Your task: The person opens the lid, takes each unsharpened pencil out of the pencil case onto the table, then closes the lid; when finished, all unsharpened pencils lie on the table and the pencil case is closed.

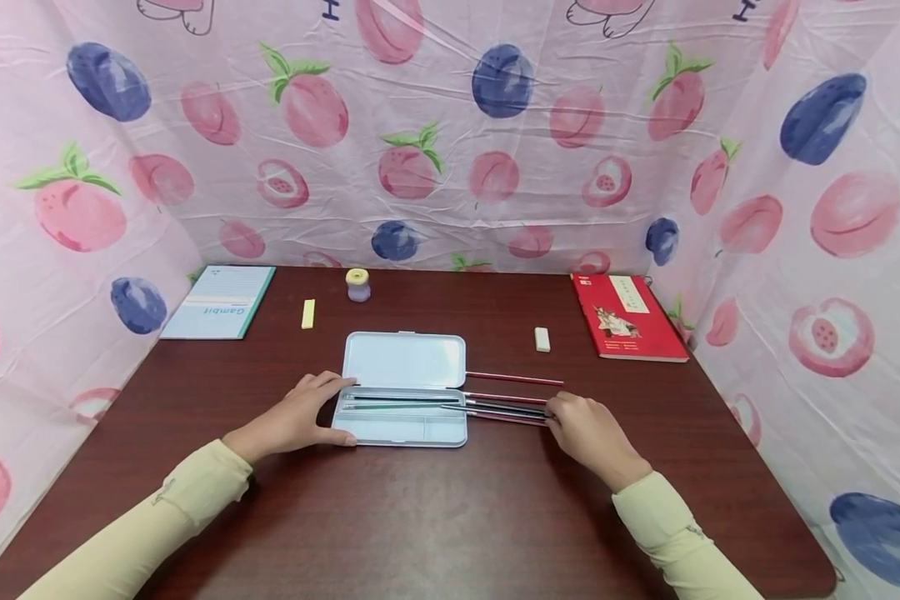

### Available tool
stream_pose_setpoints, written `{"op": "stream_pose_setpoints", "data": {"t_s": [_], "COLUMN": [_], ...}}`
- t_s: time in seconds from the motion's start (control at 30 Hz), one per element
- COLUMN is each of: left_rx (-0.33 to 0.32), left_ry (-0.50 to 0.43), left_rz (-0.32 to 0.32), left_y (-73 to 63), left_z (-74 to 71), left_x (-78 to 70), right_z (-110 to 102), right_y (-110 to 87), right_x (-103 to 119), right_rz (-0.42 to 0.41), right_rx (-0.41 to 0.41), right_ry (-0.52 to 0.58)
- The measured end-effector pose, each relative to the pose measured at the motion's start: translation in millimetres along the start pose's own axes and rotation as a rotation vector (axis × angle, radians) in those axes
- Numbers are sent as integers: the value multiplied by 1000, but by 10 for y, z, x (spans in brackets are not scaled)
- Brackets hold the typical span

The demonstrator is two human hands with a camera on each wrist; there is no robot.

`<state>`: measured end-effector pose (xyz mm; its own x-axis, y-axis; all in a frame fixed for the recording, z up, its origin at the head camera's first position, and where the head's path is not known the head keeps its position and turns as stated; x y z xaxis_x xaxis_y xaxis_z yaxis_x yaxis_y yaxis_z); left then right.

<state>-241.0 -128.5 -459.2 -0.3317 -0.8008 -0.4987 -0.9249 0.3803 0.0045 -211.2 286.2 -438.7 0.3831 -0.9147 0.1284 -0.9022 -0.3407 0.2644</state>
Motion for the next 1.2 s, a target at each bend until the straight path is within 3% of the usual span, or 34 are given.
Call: {"op": "stream_pose_setpoints", "data": {"t_s": [0.4, 1.2], "left_rx": [1, 3], "left_ry": [-1, 2], "left_rz": [4, 5], "left_y": [-2, 6], "left_z": [-2, 8], "left_x": [1, 17], "right_z": [-18, -99], "right_y": [-63, -241], "right_x": [-83, -176], "right_rz": [43, 13], "right_rx": [46, -9], "right_ry": [2, -29]}}
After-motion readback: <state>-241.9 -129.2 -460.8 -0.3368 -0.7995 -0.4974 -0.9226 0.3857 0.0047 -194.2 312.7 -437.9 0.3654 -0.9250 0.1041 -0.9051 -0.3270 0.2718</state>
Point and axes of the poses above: each hand's wrist, its own y-axis towards the middle knuckle, its own z-axis out of the palm, x = y × z, the point moved 5 cm from there along y, towards the middle knuckle, and after that the axes turned 6 degrees about -x, right-handed, at the moved point
